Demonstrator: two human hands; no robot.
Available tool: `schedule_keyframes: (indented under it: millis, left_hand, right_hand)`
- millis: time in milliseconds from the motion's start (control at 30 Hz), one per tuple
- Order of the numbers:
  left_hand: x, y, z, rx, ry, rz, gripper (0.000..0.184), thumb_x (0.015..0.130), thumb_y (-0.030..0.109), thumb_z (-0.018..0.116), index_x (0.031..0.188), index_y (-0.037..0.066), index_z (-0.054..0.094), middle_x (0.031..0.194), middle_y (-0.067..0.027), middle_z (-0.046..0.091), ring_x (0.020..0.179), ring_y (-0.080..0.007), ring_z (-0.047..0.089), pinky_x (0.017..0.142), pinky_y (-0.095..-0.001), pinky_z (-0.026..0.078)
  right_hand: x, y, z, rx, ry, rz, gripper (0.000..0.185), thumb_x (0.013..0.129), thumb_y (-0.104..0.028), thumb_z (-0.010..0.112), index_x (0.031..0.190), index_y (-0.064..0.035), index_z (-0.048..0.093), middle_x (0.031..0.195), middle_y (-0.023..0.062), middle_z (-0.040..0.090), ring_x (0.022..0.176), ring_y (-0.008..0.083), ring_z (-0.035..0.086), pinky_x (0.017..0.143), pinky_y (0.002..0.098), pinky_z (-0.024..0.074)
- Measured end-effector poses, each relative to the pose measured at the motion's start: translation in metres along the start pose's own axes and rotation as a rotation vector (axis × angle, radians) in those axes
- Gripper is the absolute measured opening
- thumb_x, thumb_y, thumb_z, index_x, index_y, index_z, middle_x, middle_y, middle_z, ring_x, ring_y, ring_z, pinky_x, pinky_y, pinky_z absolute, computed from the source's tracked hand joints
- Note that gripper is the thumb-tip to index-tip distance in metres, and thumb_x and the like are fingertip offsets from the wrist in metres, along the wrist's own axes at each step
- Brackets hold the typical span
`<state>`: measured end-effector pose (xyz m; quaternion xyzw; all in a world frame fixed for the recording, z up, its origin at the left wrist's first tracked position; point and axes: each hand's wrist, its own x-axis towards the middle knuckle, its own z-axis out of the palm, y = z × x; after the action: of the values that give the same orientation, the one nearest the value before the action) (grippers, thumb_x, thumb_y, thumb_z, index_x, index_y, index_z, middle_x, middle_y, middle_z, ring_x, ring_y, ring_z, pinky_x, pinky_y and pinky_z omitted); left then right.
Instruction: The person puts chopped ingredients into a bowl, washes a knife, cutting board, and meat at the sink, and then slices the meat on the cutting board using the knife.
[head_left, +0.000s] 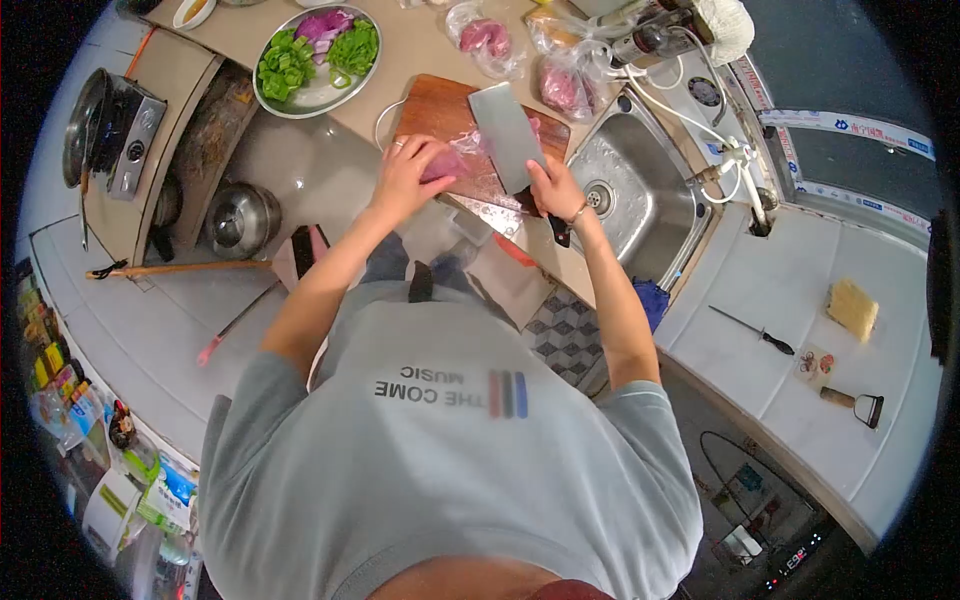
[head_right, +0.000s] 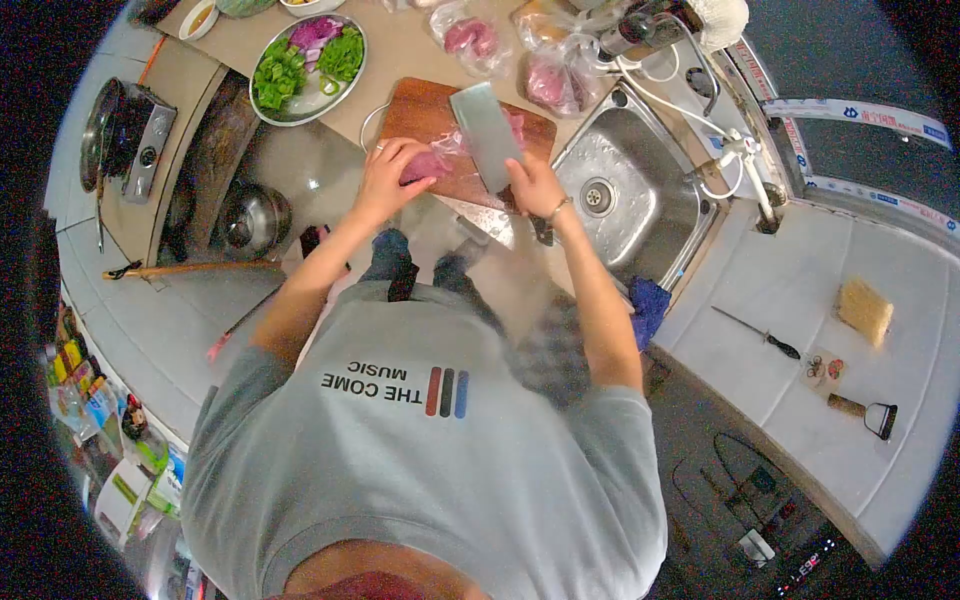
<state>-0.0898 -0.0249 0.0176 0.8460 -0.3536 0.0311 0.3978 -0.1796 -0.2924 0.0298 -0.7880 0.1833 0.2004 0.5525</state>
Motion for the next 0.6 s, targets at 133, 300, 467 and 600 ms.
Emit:
schedule_keyframes:
  millis: [133,300,467,600]
  left_hand:
    - [0.006,-0.004,-0.006,-0.033,-0.015,-0.041,0.043,0.065,0.016,0.076,0.102,0.008,0.057,0.103,-0.0084,0.055,0.095,-0.0297,0.052,0.084,-0.04,0.042]
    - [0.011,0.0,-0.006,0.039,-0.16,0.006,0.037,0.064,0.01,0.073,0.096,0.007,0.053,0.09,-0.0106,0.052,0.091,-0.0313,0.052,0.078,-0.0408,0.045]
    - [0.023,0.007,-0.003,-0.154,-0.183,-0.082,0.03,0.067,0.007,0.07,0.09,0.005,0.052,0.091,-0.0105,0.052,0.084,-0.0292,0.055,0.071,-0.0384,0.046]
    - [0.044,0.011,-0.007,-0.286,-0.16,-0.021,0.03,0.069,0.007,0.07,0.096,0.004,0.057,0.094,-0.0112,0.053,0.089,-0.0287,0.056,0.075,-0.0374,0.046]
  right_hand:
    - [-0.009,0.016,-0.013,0.406,0.043,0.126,0.027,0.096,-0.035,0.05,0.093,-0.0084,0.051,0.052,0.0001,0.044,0.037,0.0102,0.04,0.035,0.0262,0.034]
    - [-0.023,0.02,-0.017,0.602,0.208,0.106,0.026,0.096,-0.035,0.05,0.09,-0.0098,0.047,0.054,0.0011,0.043,0.038,0.0106,0.04,0.036,0.0254,0.0342]
    - [-0.039,-0.004,-0.009,0.397,0.238,0.091,0.028,0.097,-0.033,0.047,0.09,-0.0061,0.048,0.057,0.0078,0.05,0.042,0.0213,0.048,0.042,0.0328,0.0404]
    - [-0.037,-0.006,0.012,-0.167,0.299,-0.166,0.029,0.095,-0.029,0.048,0.091,-0.001,0.048,0.067,0.0209,0.057,0.058,0.0392,0.056,0.053,0.0422,0.0448]
